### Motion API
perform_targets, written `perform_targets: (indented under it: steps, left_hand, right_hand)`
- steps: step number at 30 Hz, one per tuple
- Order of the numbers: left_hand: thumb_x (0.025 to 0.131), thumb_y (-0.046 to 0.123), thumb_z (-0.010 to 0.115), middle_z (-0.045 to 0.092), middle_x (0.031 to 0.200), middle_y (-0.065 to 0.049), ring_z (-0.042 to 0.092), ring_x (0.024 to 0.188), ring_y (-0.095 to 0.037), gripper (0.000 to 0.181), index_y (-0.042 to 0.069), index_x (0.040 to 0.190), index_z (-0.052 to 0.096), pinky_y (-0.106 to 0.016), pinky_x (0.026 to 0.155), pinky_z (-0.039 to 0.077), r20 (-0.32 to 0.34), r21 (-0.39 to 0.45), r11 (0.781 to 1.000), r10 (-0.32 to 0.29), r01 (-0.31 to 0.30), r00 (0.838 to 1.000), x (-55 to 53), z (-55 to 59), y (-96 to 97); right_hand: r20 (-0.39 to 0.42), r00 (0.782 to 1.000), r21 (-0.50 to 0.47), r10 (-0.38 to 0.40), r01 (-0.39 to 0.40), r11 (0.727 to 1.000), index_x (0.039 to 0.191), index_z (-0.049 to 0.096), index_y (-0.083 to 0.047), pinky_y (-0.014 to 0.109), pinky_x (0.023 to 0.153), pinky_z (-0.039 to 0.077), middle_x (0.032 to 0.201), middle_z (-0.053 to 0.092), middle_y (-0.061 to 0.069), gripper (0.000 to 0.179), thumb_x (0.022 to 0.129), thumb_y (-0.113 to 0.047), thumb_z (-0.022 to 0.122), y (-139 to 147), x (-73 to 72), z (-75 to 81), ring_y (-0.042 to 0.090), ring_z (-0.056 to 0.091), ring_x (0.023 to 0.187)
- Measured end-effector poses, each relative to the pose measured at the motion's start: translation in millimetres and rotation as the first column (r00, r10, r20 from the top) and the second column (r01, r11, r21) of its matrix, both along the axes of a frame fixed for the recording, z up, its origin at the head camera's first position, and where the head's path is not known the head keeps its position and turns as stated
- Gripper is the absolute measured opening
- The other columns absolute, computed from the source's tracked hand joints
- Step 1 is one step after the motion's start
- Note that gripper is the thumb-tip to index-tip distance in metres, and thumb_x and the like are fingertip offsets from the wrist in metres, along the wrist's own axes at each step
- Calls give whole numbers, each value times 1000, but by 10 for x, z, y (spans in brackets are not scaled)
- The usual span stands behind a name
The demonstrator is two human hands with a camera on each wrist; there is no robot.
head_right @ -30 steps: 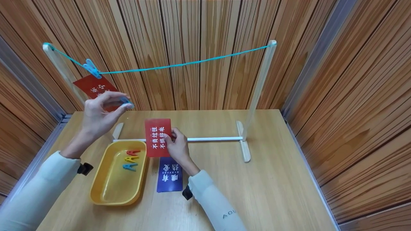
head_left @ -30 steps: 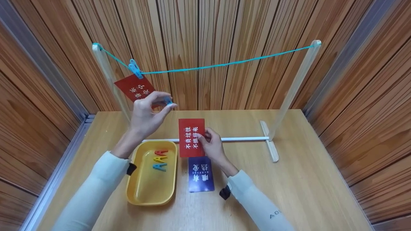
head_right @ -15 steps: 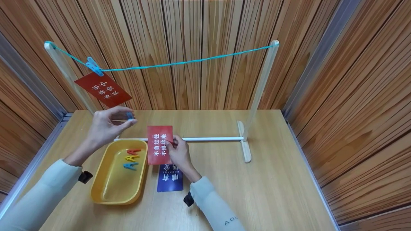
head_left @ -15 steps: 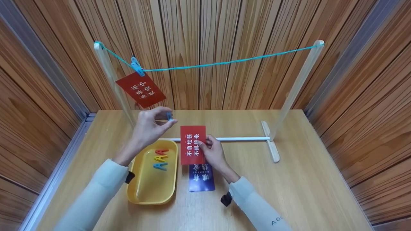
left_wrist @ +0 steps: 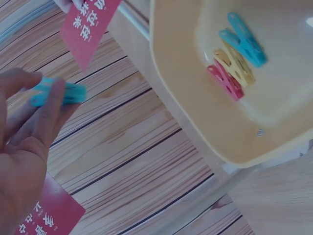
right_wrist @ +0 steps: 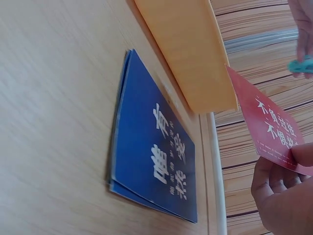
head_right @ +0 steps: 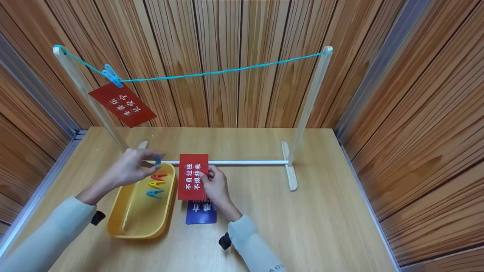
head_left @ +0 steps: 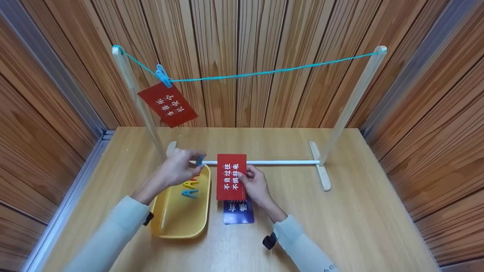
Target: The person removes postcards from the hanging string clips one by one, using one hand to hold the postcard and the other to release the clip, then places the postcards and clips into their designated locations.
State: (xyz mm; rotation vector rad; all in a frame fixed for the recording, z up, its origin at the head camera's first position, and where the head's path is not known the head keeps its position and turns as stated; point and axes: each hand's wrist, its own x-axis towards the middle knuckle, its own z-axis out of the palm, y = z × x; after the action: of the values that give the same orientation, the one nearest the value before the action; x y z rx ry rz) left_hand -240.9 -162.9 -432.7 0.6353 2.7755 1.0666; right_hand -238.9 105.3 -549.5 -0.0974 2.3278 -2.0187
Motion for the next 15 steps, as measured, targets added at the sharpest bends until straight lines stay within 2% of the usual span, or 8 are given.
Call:
perform_targets:
  steps: [4,9,12,15]
  left_hand:
    - [94,12,79,76,126,-13,77,113,-30,46,6,137,66,-38,86,66,48,-31,1000,8,-7,999,-3,-80,-21]
    - [90,12,83,78,118,-16,78,105,-30,39,3,125,68,-41,86,66,30,-48,999,-23,24,999,3,-191,-50]
    - [88,14,86,80,110,-15,79,97,-26,34,2,117,72,-42,87,66,-5,-115,991,-72,71,997,7,-247,-68]
    - [87,16,87,81,104,-12,76,90,-22,33,3,114,76,-42,88,66,-14,-207,972,-117,112,993,10,-297,-78]
  right_hand:
    - [10,1000,-19,8,-8,1000,132,63,0,37,88,65,119,75,21,32,104,-15,66,20,40,-49,28,78,106]
    - [34,999,-39,13,-11,999,131,63,3,36,85,66,117,75,23,31,103,-12,66,43,81,-102,26,79,102]
    - [45,999,-35,18,-17,999,128,63,5,35,83,66,115,76,24,31,103,-12,67,54,107,-136,25,79,99]
    - [70,997,-28,17,-15,999,127,64,4,36,83,66,114,77,22,30,103,-13,68,68,140,-161,24,79,99]
